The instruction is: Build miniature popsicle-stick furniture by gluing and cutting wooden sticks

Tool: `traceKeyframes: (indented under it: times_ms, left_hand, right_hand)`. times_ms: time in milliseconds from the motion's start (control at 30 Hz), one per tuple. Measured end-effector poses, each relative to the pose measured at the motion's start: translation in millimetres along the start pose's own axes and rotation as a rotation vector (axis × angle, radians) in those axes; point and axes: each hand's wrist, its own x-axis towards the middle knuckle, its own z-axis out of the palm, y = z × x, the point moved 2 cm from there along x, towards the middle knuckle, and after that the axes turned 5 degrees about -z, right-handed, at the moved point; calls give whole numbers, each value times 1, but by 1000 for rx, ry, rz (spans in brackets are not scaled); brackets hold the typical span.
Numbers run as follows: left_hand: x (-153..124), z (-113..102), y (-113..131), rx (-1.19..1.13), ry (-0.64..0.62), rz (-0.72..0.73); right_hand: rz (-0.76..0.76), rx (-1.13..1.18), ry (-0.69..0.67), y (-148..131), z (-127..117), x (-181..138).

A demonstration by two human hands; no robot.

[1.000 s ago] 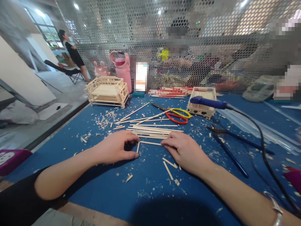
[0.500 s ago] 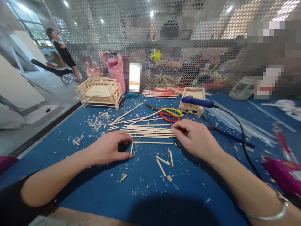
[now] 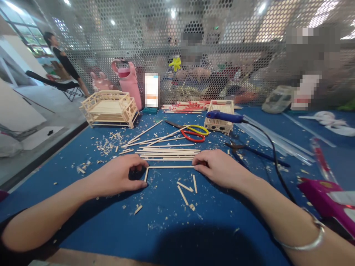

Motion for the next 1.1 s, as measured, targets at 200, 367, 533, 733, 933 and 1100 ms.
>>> traceKeyframes:
  times_ms: [200, 367, 533, 733, 933, 1100]
  left_hand:
    - [0, -1, 0, 16, 14, -4]
    - [1, 1, -2, 8, -9, 15]
    - [1, 1, -2, 17, -2, 47]
    - [1, -1, -1, 23, 0, 53]
    - [2, -1, -2, 43, -8, 44]
    - [2, -2, -1, 55, -19, 47]
  right_hand:
    - [-41, -5, 39, -2, 3, 2]
    - [-12, 1, 40, -3, 5, 2]
    - [109, -10, -20, -1, -5, 0]
    - [108, 115, -151, -6, -18, -14]
    - [72, 117, -243, -18, -9, -13]
    - [117, 78, -234, -17, -10, -12]
